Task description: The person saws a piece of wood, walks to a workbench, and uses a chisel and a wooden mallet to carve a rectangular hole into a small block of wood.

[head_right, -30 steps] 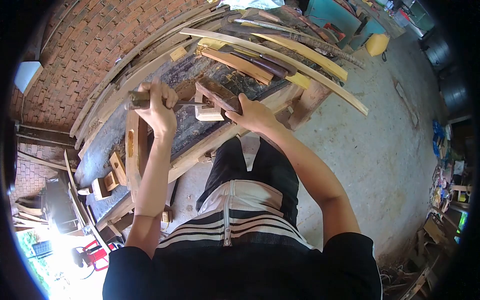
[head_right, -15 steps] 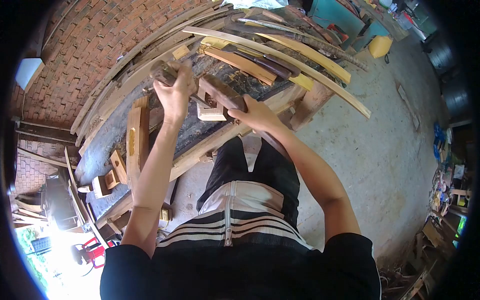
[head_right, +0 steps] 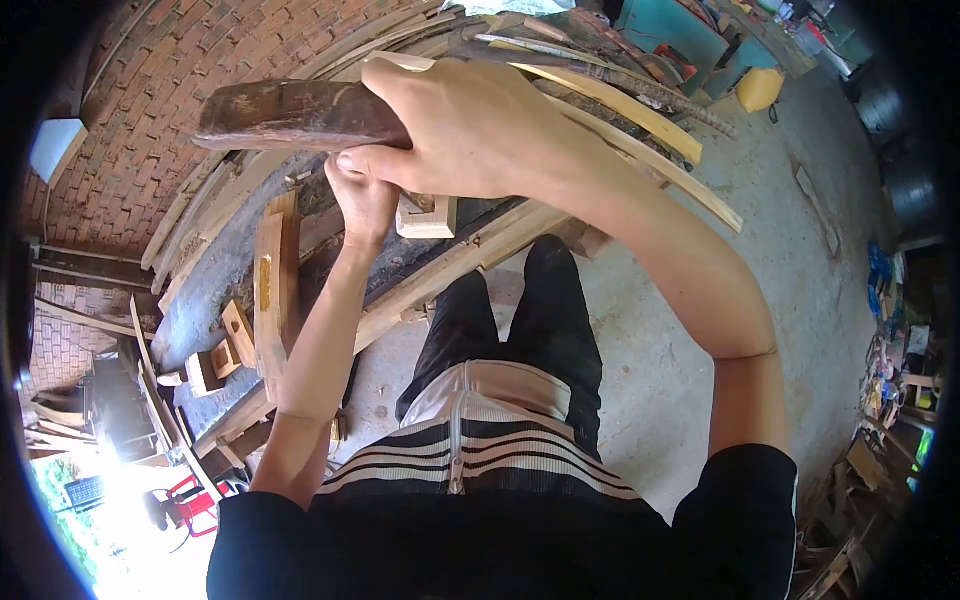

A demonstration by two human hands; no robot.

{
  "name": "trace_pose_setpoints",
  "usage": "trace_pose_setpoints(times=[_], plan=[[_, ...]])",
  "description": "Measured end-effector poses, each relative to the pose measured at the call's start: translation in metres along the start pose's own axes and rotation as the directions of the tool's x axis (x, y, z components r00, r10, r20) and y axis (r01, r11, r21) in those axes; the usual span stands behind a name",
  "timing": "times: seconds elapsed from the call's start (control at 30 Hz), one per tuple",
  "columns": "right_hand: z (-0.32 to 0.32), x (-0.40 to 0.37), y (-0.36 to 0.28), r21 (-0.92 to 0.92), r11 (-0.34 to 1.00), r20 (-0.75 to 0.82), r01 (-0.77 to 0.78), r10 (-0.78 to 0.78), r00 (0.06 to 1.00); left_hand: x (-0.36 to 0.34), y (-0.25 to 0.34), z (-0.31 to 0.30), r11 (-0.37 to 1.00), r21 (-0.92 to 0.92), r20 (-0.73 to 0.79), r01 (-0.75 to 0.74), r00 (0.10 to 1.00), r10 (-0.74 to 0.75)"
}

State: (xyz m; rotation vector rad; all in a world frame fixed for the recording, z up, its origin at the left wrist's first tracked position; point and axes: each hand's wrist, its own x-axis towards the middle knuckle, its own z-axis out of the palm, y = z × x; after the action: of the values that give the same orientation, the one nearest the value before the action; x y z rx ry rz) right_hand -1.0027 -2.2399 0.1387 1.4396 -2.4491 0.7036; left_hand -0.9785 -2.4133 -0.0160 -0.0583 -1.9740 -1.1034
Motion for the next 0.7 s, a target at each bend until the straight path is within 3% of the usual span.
trace_pose_setpoints(times=[0.07, 0.1, 0.13, 0.2, 0.23, 0.27, 0.33, 0.4, 0.47, 0.53, 0.6, 0.7], plan=[[-0.011, 0.003, -0.001, 0.060, 0.998, -0.073, 0.028, -0.023, 0.997, 0.006, 0.033, -0.005, 0.885, -0.349, 0.101, 0.307, 0.952, -0.290], [-0.014, 0.003, -0.004, 0.138, 0.989, -0.140, 0.055, -0.036, 0.989, 0.006, 0.034, -0.013, 0.898, -0.236, 0.172, 0.372, 0.925, -0.338], [-0.014, 0.003, -0.007, 0.146, 0.988, -0.129, 0.054, -0.035, 0.991, 0.009, 0.042, -0.010, 0.901, -0.282, 0.125, 0.329, 0.944, -0.306], [-0.013, 0.006, -0.013, 0.312, 0.931, -0.343, 0.189, -0.075, 0.936, 0.007, 0.031, -0.008, 0.906, -0.310, 0.132, 0.288, 0.957, -0.259], [-0.008, 0.002, -0.015, 0.183, 0.982, -0.118, 0.034, -0.012, 0.993, -0.004, 0.003, -0.007, 0.983, -0.022, 0.066, 0.183, 0.981, -0.181], [-0.001, -0.005, -0.013, 0.011, 0.995, 0.095, -0.096, 0.095, 0.991, -0.010, -0.017, -0.007, 0.979, 0.130, 0.112, 0.157, 0.979, -0.172], [0.014, -0.008, 0.005, 0.088, 0.994, 0.086, -0.067, 0.060, 0.995, 0.004, 0.021, -0.009, 0.940, -0.308, 0.035, 0.147, 0.989, -0.143], [0.035, -0.012, 0.019, 0.396, 0.918, -0.117, 0.035, 0.013, 0.993, 0.009, 0.033, -0.020, 0.758, -0.513, 0.156, 0.403, 0.912, -0.380], [0.026, -0.017, 0.013, 0.610, 0.711, 0.209, -0.350, 0.281, 0.936, 0.021, 0.042, -0.036, 0.774, -0.450, 0.172, 0.445, 0.894, -0.414], [0.059, -0.029, 0.036, 0.458, 0.732, 0.304, -0.505, 0.405, 0.862, 0.026, 0.018, -0.043, 0.696, -0.548, 0.256, 0.464, 0.885, -0.389], [0.106, -0.052, 0.066, 0.339, 0.843, 0.256, -0.417, 0.344, 0.903, 0.032, 0.019, -0.051, 0.672, -0.524, 0.290, 0.523, 0.852, -0.437], [0.147, -0.082, 0.067, 0.183, 0.813, 0.400, -0.553, 0.453, 0.797, 0.032, 0.013, -0.059, 0.704, -0.483, 0.302, 0.520, 0.854, -0.424]])
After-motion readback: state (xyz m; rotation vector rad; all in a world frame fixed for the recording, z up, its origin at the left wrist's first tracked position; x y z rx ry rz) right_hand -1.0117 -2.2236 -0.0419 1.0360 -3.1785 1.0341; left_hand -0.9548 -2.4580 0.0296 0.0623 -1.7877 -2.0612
